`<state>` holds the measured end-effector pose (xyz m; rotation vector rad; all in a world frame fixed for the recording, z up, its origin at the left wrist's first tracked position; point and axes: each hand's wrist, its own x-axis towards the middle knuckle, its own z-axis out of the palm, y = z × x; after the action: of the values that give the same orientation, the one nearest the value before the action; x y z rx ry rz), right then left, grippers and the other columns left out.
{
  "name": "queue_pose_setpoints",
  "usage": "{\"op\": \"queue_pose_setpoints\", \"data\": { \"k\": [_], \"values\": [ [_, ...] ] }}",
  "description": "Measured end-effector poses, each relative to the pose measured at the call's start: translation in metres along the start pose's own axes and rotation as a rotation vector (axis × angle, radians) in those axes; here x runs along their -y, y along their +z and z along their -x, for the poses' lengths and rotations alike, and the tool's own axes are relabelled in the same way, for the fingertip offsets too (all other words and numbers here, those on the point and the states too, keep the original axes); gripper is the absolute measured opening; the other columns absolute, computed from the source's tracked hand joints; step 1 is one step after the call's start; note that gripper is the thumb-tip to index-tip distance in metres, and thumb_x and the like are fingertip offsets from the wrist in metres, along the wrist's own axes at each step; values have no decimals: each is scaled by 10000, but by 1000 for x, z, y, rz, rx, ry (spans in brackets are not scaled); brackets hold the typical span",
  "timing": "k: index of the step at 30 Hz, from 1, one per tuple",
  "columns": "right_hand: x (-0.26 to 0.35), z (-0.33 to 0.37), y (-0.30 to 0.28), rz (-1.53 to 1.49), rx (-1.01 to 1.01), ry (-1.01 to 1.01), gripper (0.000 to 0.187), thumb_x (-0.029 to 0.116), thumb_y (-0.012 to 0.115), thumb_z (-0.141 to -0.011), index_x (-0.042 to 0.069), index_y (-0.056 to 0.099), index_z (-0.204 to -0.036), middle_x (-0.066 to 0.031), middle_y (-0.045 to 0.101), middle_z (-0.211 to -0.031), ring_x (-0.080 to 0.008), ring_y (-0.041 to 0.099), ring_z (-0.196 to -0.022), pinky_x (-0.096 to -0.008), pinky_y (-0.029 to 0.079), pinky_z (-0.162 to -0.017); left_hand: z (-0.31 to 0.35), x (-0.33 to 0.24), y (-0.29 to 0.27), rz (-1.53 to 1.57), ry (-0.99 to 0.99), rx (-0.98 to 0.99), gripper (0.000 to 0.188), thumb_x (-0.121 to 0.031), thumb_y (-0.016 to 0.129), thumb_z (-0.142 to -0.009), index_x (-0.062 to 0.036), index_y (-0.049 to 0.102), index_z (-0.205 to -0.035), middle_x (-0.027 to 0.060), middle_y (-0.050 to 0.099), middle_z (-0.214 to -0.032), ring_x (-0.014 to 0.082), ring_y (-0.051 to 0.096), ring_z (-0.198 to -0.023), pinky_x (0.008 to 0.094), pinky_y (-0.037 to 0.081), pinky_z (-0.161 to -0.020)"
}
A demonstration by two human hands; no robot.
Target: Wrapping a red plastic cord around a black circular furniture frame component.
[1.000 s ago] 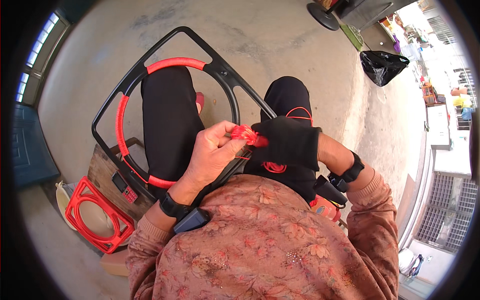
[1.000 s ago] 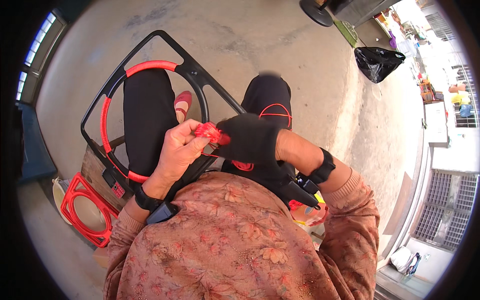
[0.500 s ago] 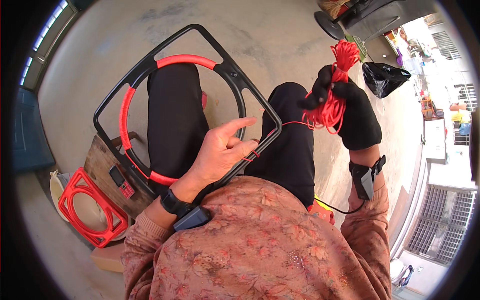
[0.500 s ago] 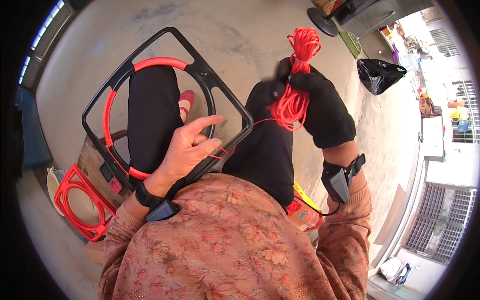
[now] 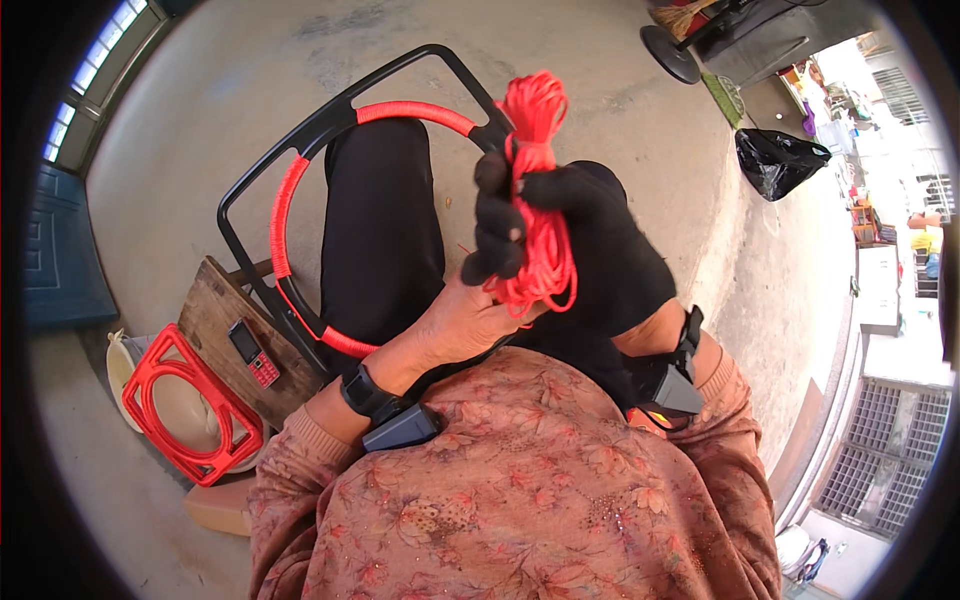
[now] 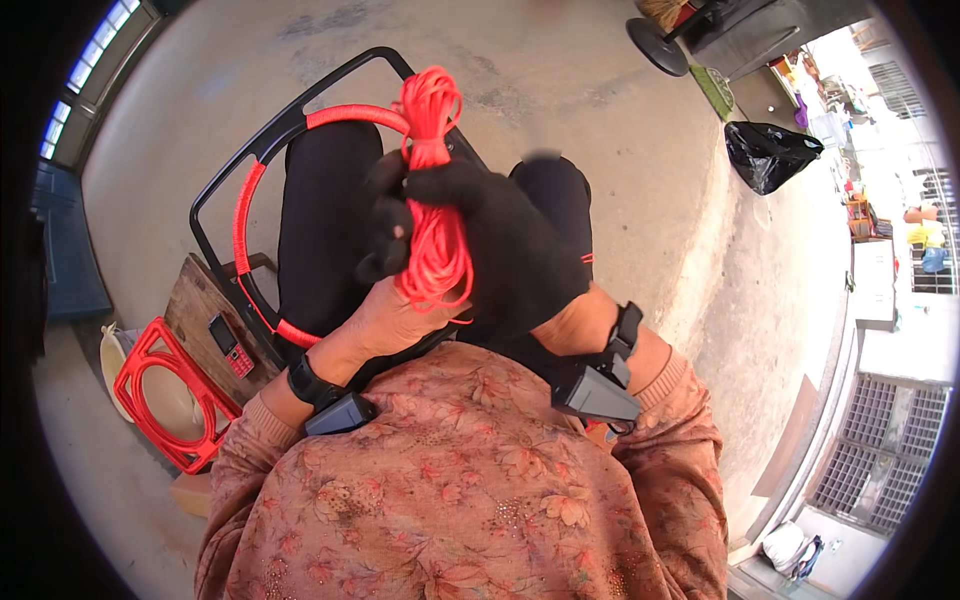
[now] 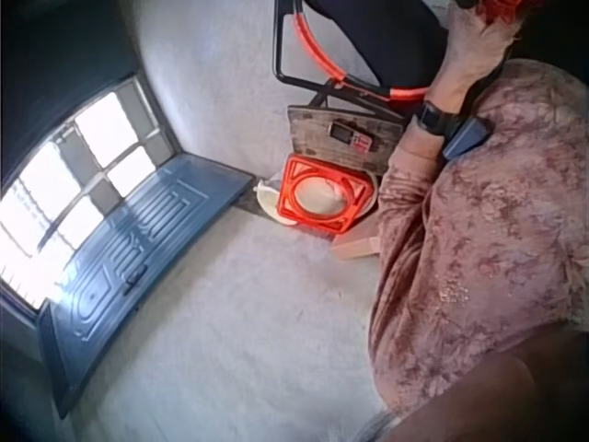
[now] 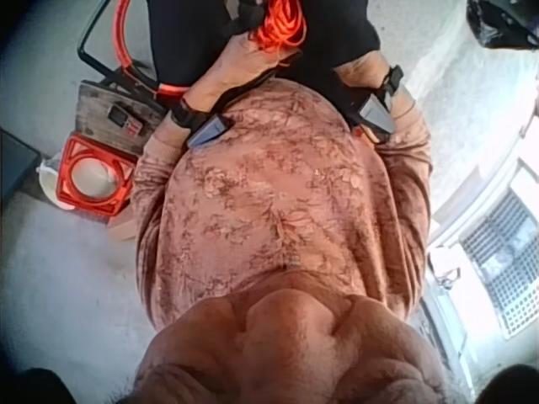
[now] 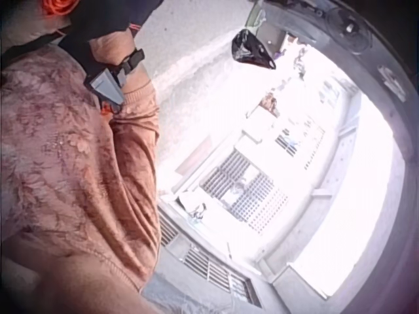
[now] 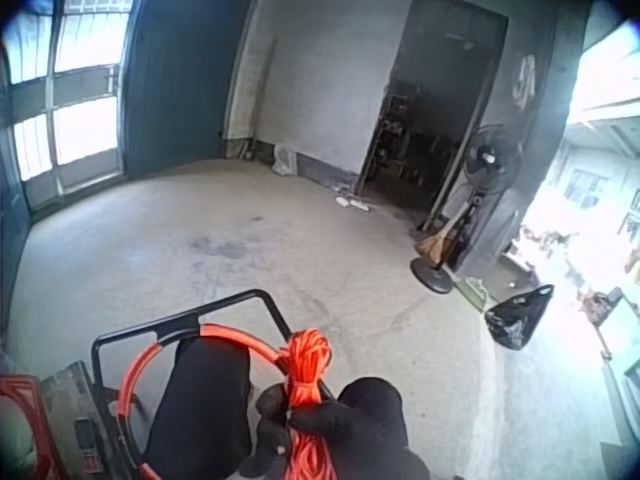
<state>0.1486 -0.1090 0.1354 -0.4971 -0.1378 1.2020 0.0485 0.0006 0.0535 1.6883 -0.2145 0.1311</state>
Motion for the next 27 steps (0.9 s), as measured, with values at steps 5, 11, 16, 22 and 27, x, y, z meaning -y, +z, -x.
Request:
{"op": "queue_pose_setpoints", "data": {
  "k": [5, 11, 16, 22, 27],
  "values": [
    [53, 27, -11, 1031, -414, -277, 376, 128, 594, -853, 5, 507, -1198, -72, 613, -856, -134, 598, -707, -258, 484, -622, -4, -6, -4, 275, -373, 58, 180, -174, 580, -935, -5, 632, -906, -41, 520, -677, 18, 442, -627, 196, 369, -554],
    [43, 57, -34, 2057, -591, -18, 299, 276, 611, -879, 94, 561, -1111, -162, 663, -884, -352, 647, -799, -404, 513, -687, -4, -7, -4, 138, -308, 89, 220, -183, 546, -957, 6, 632, -885, -50, 527, -676, 17, 417, -610, 191, 361, -540],
    [46, 78, -38, 1953, -49, 306, 213, 239, 592, -894, 65, 651, -1002, -170, 661, -874, -325, 650, -812, -372, 511, -712, -1, -6, -2, 152, -291, 128, 215, -166, 545, -957, 13, 631, -874, -49, 535, -678, 14, 419, -607, 188, 361, -532],
    [58, 80, -52, 1820, -248, 0, 241, 87, 635, -832, 48, 632, -1069, -140, 658, -849, -214, 638, -745, -330, 502, -697, -2, -6, -6, 268, -358, 105, 207, -163, 572, -947, 12, 640, -858, -59, 524, -672, 1, 401, -599, 177, 322, -511],
    [57, 71, -37, 1935, -472, -393, 217, 58, 629, -817, 48, 607, -1033, -143, 655, -860, -279, 652, -764, -332, 508, -690, -4, -6, -1, 260, -315, 59, 192, -159, 574, -947, 6, 657, -898, -71, 488, -648, -3, 359, -562, 176, 274, -481]
  ]
}}
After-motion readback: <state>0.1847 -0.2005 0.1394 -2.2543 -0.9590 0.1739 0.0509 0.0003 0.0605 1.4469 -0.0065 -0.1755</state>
